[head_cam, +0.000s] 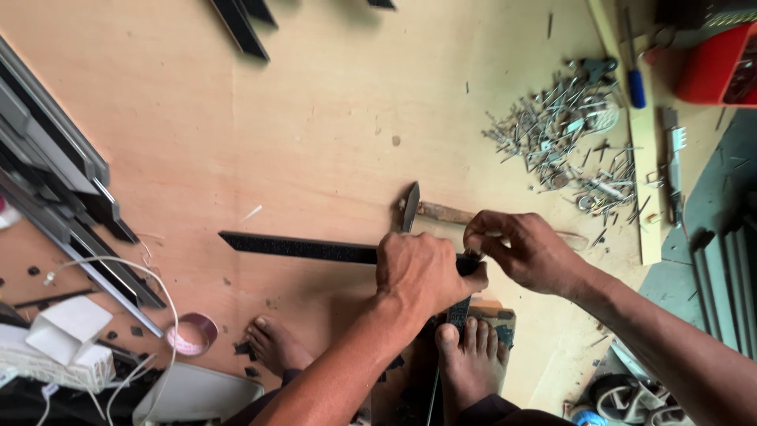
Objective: Assembling the corners of a black picture frame using a hammer, nails, and a corner square.
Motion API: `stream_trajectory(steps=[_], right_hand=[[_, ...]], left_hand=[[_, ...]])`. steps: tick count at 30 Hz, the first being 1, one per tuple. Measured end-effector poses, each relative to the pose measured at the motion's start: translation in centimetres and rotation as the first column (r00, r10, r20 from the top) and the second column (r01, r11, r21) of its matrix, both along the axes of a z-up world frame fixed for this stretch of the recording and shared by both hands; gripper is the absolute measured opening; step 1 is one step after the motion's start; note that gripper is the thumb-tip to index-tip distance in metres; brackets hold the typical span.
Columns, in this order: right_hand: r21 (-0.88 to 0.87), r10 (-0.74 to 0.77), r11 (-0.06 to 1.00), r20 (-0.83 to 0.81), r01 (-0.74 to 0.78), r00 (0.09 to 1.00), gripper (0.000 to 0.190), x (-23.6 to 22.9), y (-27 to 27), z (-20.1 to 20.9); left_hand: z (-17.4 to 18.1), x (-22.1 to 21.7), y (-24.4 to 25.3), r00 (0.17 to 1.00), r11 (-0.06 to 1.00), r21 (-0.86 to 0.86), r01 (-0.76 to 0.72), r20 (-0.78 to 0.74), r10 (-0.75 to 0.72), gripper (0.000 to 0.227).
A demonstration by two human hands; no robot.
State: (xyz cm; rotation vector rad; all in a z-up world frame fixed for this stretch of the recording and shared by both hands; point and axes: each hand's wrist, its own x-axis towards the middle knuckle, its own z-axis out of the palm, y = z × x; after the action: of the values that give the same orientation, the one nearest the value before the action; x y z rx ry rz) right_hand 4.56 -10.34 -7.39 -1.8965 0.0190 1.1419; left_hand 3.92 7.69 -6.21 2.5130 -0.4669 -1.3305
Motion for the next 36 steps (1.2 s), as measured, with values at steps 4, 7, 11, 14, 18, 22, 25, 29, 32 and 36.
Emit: stream_trajectory(steps=[4, 7, 11, 14, 18, 22, 25, 29, 32, 36], right_hand=[[-0.036, 0.093, 0.995, 0.009, -0.093, 0.996, 0.019, 0.2, -0.6, -0.2], [0.066, 0.109, 0.992, 0.003, -0.109, 0.994, 0.021, 1.2, -0.8, -0.1], [0.240, 0.066, 0.971, -0.341, 0.018, 0.938, 0.067, 2.4, -1.2, 0.5], [0.215, 0.084, 0.977, -0.401, 0.005, 0.912, 0.073, 1.7, -1.4, -0.8], [0.196, 0.078, 0.981, -0.387, 0.000, 0.919, 0.074, 3.3, -0.2, 2.1], [0.133, 0.104, 0.989, -0.322, -0.064, 0.941, 0.071, 3.5, 0.4, 3.0], [0.075, 0.105, 0.994, -0.308, -0.086, 0.946, 0.072, 3.7, 0.8, 3.9], [0.018, 0.111, 0.994, -0.324, -0.111, 0.940, 0.073, 3.5, 0.8, 4.0], [0.025, -0.016, 0.999, -0.314, 0.025, 0.949, 0.077, 1.3, -1.2, 0.9], [-0.394, 0.073, 0.914, -0.084, -0.100, 0.994, 0.064, 0.1, -3.4, 0.2]], left_hand=[[-0.2, -0.7, -0.2, 0.999, 1.000, 0.010, -0.022, 0.035, 0.022, 0.070], [0.0, -0.4, 0.0, 0.998, 0.999, 0.022, -0.029, 0.051, 0.028, 0.072], [0.4, -0.5, 0.3, 0.995, 0.997, -0.043, -0.070, 0.062, 0.073, 0.074], [0.0, 0.0, 0.4, 0.997, 0.995, -0.071, -0.074, 0.014, 0.075, 0.061], [-0.1, 0.2, 0.4, 0.997, 0.998, -0.048, -0.031, -0.077, 0.028, 0.062], [-0.3, 0.2, 0.4, 0.999, 0.996, -0.078, -0.038, -0.040, 0.035, 0.059], [0.2, 0.6, 0.5, 0.998, 0.998, -0.066, -0.012, -0.062, 0.008, 0.060], [0.4, 0.9, 0.5, 0.993, 0.999, -0.050, 0.007, -0.118, -0.013, 0.060], [0.7, 0.7, 0.6, 0.984, 0.999, -0.037, -0.020, -0.178, 0.013, 0.067], [0.1, -0.1, 0.8, 0.996, 0.993, -0.086, -0.079, -0.037, 0.077, 0.071]])
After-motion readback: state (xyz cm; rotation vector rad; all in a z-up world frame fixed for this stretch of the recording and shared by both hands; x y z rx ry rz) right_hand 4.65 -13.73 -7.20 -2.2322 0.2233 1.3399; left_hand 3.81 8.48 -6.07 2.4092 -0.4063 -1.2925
